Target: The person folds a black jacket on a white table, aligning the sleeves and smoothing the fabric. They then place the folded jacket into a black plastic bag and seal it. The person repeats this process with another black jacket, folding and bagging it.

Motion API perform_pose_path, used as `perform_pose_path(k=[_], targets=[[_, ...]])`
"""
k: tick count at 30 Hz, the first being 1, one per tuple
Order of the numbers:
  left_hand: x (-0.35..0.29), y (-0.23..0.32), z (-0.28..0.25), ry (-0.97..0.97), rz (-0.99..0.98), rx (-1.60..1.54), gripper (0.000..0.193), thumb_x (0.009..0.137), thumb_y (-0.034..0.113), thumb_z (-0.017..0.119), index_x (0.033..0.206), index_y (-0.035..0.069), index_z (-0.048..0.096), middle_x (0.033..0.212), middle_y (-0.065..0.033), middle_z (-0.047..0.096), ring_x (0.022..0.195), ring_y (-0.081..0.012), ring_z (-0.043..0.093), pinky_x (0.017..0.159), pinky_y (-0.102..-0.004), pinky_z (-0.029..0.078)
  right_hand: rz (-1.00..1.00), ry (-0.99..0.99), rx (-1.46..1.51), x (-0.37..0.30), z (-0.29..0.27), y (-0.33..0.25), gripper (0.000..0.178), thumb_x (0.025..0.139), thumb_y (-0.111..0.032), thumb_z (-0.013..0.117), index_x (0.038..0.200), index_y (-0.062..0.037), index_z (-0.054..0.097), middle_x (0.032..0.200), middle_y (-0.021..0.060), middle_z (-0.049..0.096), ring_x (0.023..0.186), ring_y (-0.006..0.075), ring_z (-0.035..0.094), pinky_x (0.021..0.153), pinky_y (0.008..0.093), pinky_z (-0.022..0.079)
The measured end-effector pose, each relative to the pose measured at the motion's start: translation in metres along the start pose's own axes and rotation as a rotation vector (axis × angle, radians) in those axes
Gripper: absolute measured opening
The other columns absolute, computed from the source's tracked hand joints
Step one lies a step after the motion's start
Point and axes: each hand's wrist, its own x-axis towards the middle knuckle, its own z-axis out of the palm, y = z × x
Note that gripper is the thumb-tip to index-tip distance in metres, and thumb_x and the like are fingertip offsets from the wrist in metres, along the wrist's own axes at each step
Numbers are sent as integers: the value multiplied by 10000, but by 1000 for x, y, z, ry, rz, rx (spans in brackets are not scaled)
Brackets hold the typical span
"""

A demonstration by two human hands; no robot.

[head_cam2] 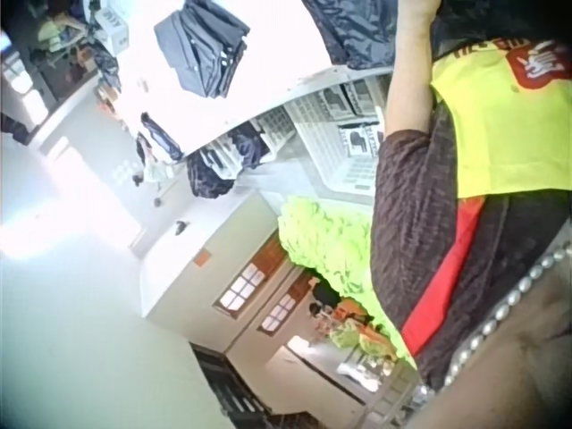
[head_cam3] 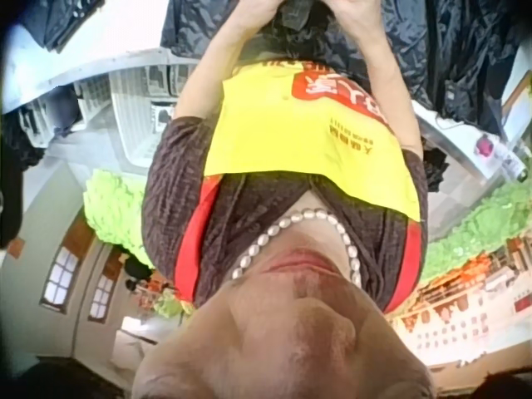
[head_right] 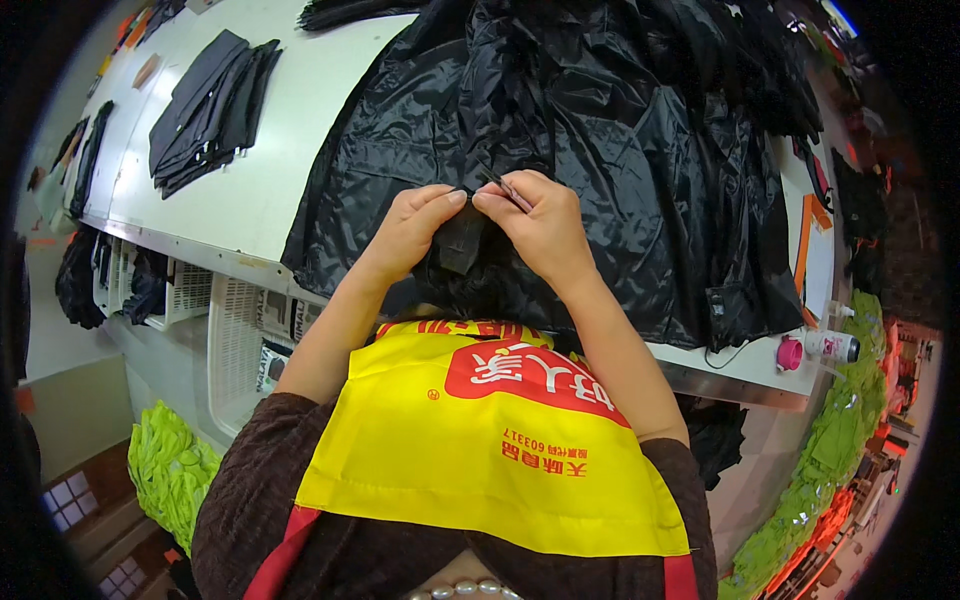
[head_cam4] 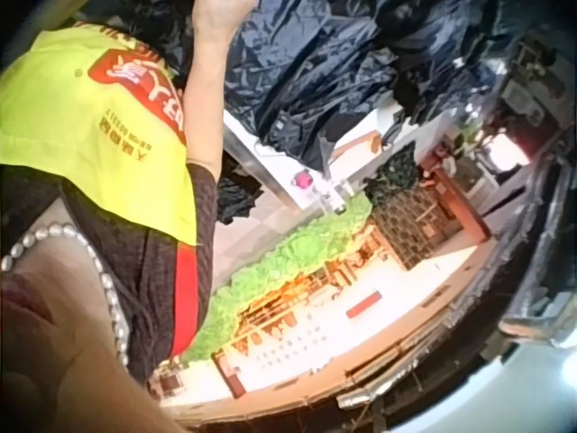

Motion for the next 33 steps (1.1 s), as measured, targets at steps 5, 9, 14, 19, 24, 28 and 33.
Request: perform_pose_path(k=[5,9,14,19,24,28,33], targets=[[-2,4,4,27,-39,8,194,890,195,534,861,26,627,766,22,612,690,-44,550,635,-193,439,224,-39,252,3,-7,-6,128,811,-124,662,797,0,634,688,-6,576,618,47,490,566,196,385],[-1,7,1,34,-118,-196,189,888,190,544,861,23,628,782,27,620,692,-29,549,621,-183,442,167,46,207,-1,-10,-3,131,836,-144,652,832,-15,633,696,-38,571,623,25,475,581,168,376],[0,5,2,-10,-111,-230,191,894,194,539,874,26,626,788,30,619,696,-29,553,622,-185,448,-15,41,103,0,-17,14,210,907,-209,558,963,-15,617,828,32,595,759,109,539,703,232,420],[-4,5,-8,-154,-95,-190,184,883,182,564,964,21,599,884,13,614,785,-49,554,713,-184,445,38,-397,-189,-5,-20,13,221,910,-242,550,927,-21,566,738,44,510,701,123,484,679,224,393],[-10,0,-62,-463,-135,212,513,625,129,791,1070,48,547,971,-12,569,931,-108,524,881,-270,416,24,-6,362,-1,-18,25,199,907,-233,579,898,-35,557,761,-74,484,700,23,407,636,185,348],[-15,-8,-37,-376,-29,154,450,584,33,772,965,45,532,930,5,553,894,-81,509,842,-246,412,60,6,285,3,-10,29,180,887,-207,604,908,-33,561,762,-68,488,673,25,414,631,181,351],[3,-36,-17,361,302,250,203,671,43,663,820,30,526,768,-13,567,714,-100,519,659,-240,432,222,-28,371,-34,20,-20,225,777,-147,711,866,-28,541,691,-17,503,649,56,465,585,235,389]])
